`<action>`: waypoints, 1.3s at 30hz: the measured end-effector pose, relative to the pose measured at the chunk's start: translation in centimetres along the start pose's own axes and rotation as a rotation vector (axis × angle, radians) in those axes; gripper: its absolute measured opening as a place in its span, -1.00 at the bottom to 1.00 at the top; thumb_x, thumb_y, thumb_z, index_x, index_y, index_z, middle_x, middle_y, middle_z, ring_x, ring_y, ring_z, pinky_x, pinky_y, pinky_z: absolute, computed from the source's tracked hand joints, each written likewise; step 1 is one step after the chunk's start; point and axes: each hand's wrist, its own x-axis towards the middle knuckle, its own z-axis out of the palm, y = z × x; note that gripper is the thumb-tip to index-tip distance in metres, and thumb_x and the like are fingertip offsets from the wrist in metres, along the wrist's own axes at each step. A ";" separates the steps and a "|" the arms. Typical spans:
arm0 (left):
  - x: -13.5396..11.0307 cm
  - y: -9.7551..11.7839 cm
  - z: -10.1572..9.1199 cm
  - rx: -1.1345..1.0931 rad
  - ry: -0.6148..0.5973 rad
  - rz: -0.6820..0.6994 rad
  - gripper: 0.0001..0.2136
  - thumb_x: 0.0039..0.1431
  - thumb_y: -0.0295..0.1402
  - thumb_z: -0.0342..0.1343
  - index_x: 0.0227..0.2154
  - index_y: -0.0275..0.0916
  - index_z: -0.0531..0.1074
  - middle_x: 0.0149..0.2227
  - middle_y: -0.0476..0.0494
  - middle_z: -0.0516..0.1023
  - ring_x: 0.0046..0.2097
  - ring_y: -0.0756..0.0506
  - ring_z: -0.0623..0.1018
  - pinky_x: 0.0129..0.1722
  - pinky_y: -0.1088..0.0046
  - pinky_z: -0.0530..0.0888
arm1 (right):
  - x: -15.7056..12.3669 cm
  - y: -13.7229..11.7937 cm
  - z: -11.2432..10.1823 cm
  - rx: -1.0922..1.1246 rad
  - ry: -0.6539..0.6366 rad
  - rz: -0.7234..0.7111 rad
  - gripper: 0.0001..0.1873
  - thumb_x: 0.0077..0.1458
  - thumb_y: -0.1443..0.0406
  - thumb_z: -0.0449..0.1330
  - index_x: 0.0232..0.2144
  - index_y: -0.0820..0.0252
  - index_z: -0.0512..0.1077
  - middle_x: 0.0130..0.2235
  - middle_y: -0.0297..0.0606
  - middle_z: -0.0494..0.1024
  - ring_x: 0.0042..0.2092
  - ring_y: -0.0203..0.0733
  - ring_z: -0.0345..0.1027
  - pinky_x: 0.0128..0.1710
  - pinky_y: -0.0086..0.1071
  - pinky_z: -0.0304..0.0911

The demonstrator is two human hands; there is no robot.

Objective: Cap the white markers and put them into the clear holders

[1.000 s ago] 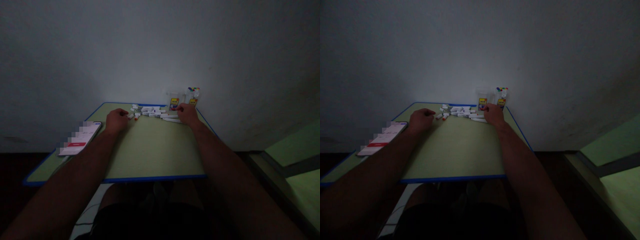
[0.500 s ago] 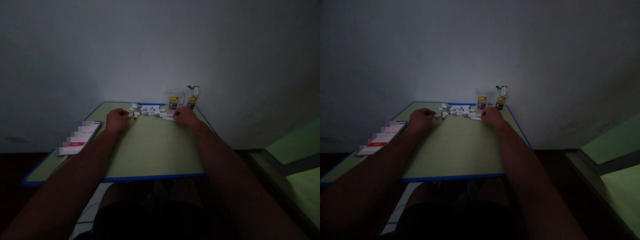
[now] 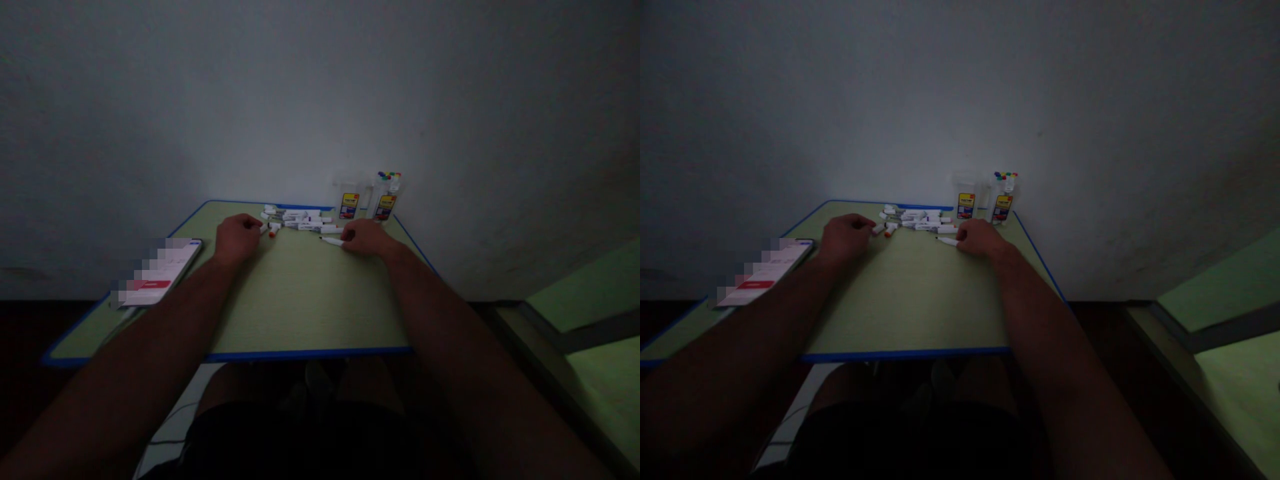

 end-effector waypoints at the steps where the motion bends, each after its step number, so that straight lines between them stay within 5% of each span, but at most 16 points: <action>1: 0.0 0.0 0.0 -0.001 0.001 0.001 -0.72 0.11 -0.36 0.09 -0.18 -0.23 0.64 -0.12 -0.23 0.69 -0.12 -0.22 0.61 -0.11 0.28 0.47 | 0.0 0.1 0.1 0.008 -0.005 -0.008 -0.83 -0.04 0.36 0.34 -0.31 0.14 0.63 -0.27 -0.22 0.67 -0.26 -0.16 0.51 -0.21 -0.35 0.34; 22: 0.1 -0.3 0.7 -0.024 0.013 0.043 -0.74 0.14 -0.31 0.12 -0.18 -0.22 0.64 -0.13 -0.20 0.69 -0.14 -0.20 0.61 -0.09 0.30 0.47 | -0.2 -2.3 -0.8 0.654 0.028 0.023 -0.83 0.06 0.46 0.29 -0.25 0.25 0.61 -0.32 -0.25 0.66 -0.34 -0.29 0.49 -0.24 -0.40 0.41; 35: 0.0 0.0 0.6 0.002 0.007 0.058 -0.77 0.18 -0.32 0.12 -0.20 -0.21 0.64 -0.15 -0.19 0.69 -0.12 -0.19 0.61 -0.09 0.34 0.44 | -0.4 -3.3 -1.1 1.011 0.019 0.261 -0.73 0.19 0.45 0.21 -0.05 0.23 0.50 -0.44 -0.26 0.61 -0.57 -0.31 0.41 -0.61 -0.47 0.32; 39: 0.1 -0.1 0.8 -0.002 0.030 0.069 -0.79 0.15 -0.33 0.16 -0.24 -0.21 0.65 -0.18 -0.21 0.70 -0.14 -0.20 0.61 -0.12 0.33 0.44 | -0.2 -3.4 -1.2 1.124 0.039 0.293 -0.81 0.19 0.48 0.17 -0.15 0.25 0.48 -0.48 -0.28 0.58 -0.64 -0.34 0.33 -0.68 -0.48 0.25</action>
